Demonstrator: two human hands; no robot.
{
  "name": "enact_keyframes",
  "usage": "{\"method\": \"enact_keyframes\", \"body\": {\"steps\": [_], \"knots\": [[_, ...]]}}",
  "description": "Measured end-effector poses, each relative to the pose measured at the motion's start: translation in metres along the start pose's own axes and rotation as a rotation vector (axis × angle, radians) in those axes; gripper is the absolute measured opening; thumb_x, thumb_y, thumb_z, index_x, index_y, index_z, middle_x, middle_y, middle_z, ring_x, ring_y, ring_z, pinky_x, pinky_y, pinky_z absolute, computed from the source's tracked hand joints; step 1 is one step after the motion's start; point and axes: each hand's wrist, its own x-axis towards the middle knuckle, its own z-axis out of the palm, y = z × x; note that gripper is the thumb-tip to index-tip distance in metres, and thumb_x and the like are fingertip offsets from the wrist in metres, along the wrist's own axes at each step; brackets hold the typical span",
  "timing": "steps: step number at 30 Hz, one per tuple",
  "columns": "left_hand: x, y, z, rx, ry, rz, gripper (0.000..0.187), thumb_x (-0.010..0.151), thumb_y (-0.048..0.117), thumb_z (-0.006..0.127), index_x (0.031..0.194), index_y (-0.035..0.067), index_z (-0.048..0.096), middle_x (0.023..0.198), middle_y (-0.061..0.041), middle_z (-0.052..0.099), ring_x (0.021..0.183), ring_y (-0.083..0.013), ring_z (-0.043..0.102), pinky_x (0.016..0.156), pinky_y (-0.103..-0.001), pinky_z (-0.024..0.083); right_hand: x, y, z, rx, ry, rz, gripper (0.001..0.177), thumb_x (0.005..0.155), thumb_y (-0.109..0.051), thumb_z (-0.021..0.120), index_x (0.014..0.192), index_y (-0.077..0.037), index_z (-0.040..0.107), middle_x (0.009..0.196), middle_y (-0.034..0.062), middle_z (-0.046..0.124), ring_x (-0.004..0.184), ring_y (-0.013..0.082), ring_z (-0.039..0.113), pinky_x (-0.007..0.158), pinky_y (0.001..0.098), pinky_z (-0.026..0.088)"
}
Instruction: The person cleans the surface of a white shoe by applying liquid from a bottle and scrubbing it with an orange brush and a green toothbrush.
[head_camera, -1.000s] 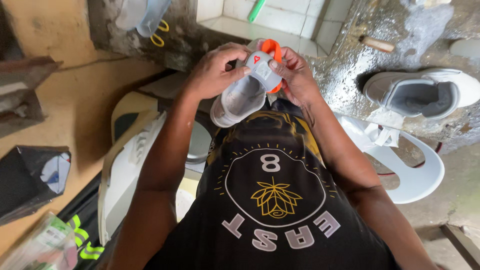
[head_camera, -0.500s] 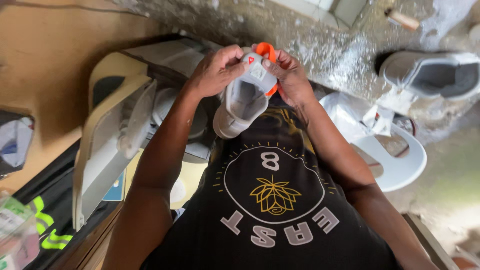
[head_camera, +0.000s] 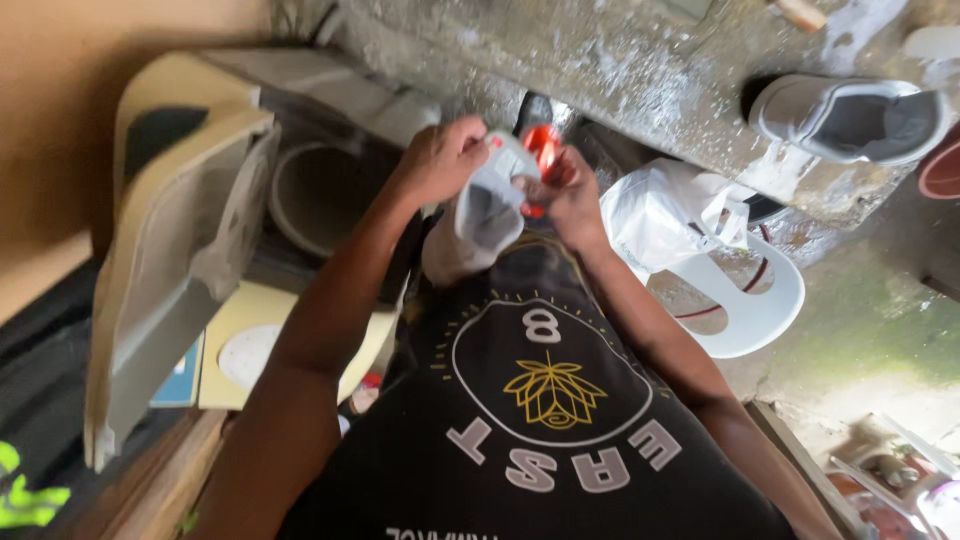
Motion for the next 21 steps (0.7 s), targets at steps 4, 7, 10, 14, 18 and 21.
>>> {"method": "enact_keyframes", "body": {"steps": [4, 7, 10, 14, 18, 21], "knots": [[0.021, -0.004, 0.019, 0.001, 0.08, -0.012, 0.024, 0.099, 0.028, 0.067, 0.103, 0.005, 0.065, 0.086, -0.017, 0.071, 0.082, -0.0357, 0.07, 0.071, -0.045, 0.053, 0.01, -0.007, -0.006, -0.192, 0.109, -0.342, 0.037, 0.096, -0.008, 0.085, 0.12, 0.002, 0.058, 0.108, 0.0023, 0.069, 0.098, 0.0126, 0.061, 0.09, 0.0285, 0.051], [0.043, 0.006, 0.033, -0.103, 0.152, -0.084, 0.024, 0.098, 0.029, 0.067, 0.1, 0.005, 0.064, 0.085, -0.013, 0.073, 0.077, -0.0295, 0.072, 0.069, -0.042, 0.054, 0.033, -0.022, -0.026, -0.814, 0.326, -0.431, 0.05, 0.091, -0.018, 0.096, 0.104, 0.002, 0.052, 0.08, 0.0164, 0.055, 0.069, 0.0328, 0.046, 0.067, 0.0336, 0.048], [0.066, 0.013, 0.04, -0.093, 0.265, 0.059, 0.022, 0.098, 0.027, 0.07, 0.101, 0.006, 0.065, 0.088, -0.011, 0.074, 0.079, -0.0276, 0.074, 0.069, -0.04, 0.055, 0.062, -0.029, -0.039, -0.847, 0.366, -0.461, 0.056, 0.086, -0.027, 0.097, 0.111, -0.001, 0.055, 0.077, 0.0173, 0.063, 0.065, 0.035, 0.06, 0.065, 0.0391, 0.051], [0.089, 0.018, 0.048, 0.085, 0.444, 0.104, 0.014, 0.091, 0.02, 0.074, 0.096, 0.009, 0.067, 0.089, -0.011, 0.071, 0.082, -0.0304, 0.07, 0.074, -0.043, 0.053, 0.089, -0.038, -0.05, -0.997, 0.433, -0.476, 0.065, 0.076, -0.037, 0.099, 0.111, -0.003, 0.057, 0.081, 0.0173, 0.071, 0.07, 0.038, 0.069, 0.068, 0.0455, 0.054], [0.1, 0.019, 0.053, 0.148, 0.514, 0.011, 0.029, 0.086, 0.024, 0.082, 0.097, 0.006, 0.062, 0.091, -0.013, 0.067, 0.088, -0.0341, 0.066, 0.079, -0.047, 0.05, 0.095, -0.044, -0.05, -1.131, 0.442, -0.339, 0.066, 0.072, -0.042, 0.097, 0.112, -0.005, 0.059, 0.076, 0.0167, 0.072, 0.069, 0.0416, 0.069, 0.063, 0.0495, 0.052], [0.103, 0.024, 0.056, 0.111, 0.484, -0.152, 0.043, 0.082, 0.029, 0.084, 0.103, 0.003, 0.056, 0.086, -0.012, 0.068, 0.089, -0.0378, 0.065, 0.08, -0.05, 0.048, 0.093, -0.053, -0.068, -0.973, 0.404, -0.362, 0.061, 0.08, -0.04, 0.095, 0.111, -0.005, 0.056, 0.077, 0.0162, 0.071, 0.07, 0.0401, 0.07, 0.066, 0.0474, 0.055]]}}
